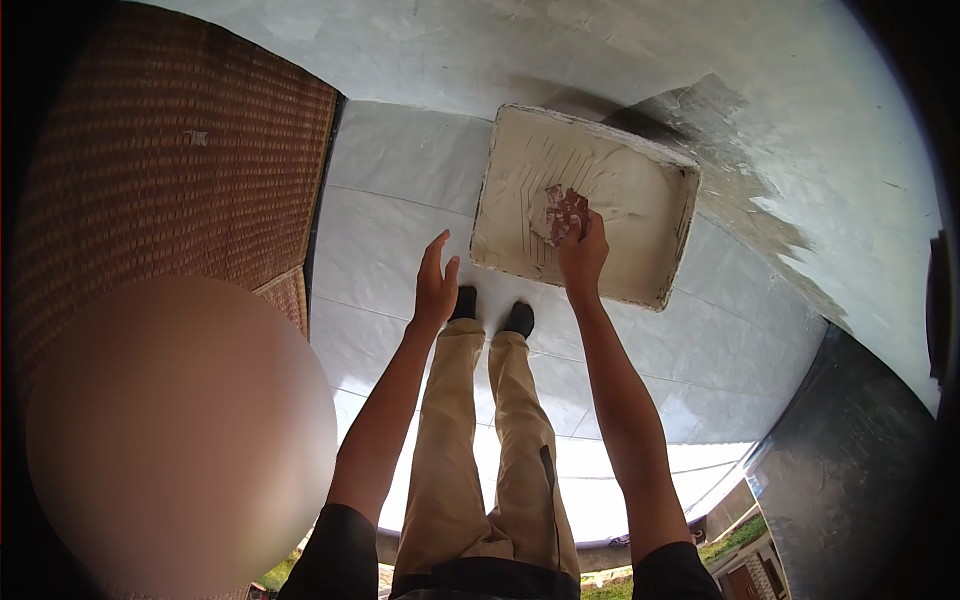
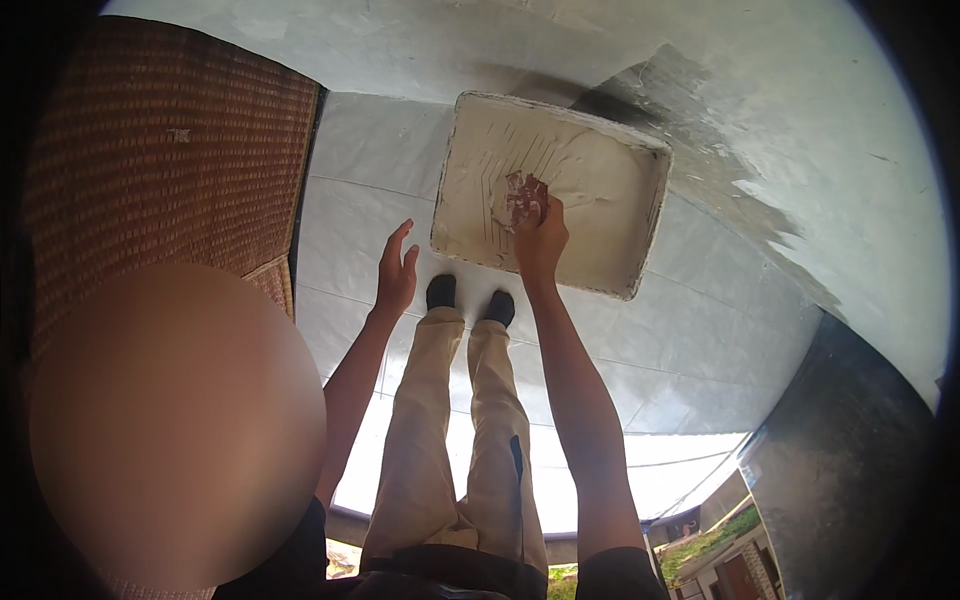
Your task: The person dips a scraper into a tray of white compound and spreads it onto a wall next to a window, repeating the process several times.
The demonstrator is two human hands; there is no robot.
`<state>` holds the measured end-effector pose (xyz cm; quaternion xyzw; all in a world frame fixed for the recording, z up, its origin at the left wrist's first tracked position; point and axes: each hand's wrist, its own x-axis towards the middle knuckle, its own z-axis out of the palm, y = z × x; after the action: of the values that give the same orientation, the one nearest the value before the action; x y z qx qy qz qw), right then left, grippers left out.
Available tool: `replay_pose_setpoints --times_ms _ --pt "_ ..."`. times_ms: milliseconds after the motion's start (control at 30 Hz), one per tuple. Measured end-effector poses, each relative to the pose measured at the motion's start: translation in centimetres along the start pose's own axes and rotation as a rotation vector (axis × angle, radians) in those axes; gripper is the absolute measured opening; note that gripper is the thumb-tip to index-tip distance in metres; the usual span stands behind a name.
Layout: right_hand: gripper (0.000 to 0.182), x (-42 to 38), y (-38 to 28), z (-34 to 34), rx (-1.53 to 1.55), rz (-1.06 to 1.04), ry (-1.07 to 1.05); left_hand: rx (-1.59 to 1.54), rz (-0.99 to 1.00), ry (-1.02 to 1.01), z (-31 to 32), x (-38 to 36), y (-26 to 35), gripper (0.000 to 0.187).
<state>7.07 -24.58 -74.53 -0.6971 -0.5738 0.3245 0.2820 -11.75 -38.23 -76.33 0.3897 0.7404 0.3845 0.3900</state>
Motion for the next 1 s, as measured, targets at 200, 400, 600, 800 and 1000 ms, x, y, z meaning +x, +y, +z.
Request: replay_pose_setpoints --times_ms 200,400,600,800,1000 --pt "0.026 -0.6 -1.1 1.9 0.039 0.023 0.002 -0.002 0.003 0.0 -0.2 0.4 -0.3 0.046" --pt "0.024 -0.9 -1.4 3.3 0.034 0.01 0.04 -0.021 0.007 -0.005 -0.7 0.8 -0.4 0.046" --pt "0.028 -1.1 -2.2 3.3 0.069 0.051 0.004 -0.026 -0.001 -0.003 -0.9 0.8 -0.7 0.045" --pt "0.027 -1.0 -2.6 4.2 0.102 0.047 -0.012 -0.013 0.018 -0.003 -1.3 0.5 -0.5 0.044" --pt "0.025 -1.7 -2.9 5.3 0.101 0.01 -0.023 -0.008 0.009 -0.008 -1.6 0.5 -0.5 0.043"
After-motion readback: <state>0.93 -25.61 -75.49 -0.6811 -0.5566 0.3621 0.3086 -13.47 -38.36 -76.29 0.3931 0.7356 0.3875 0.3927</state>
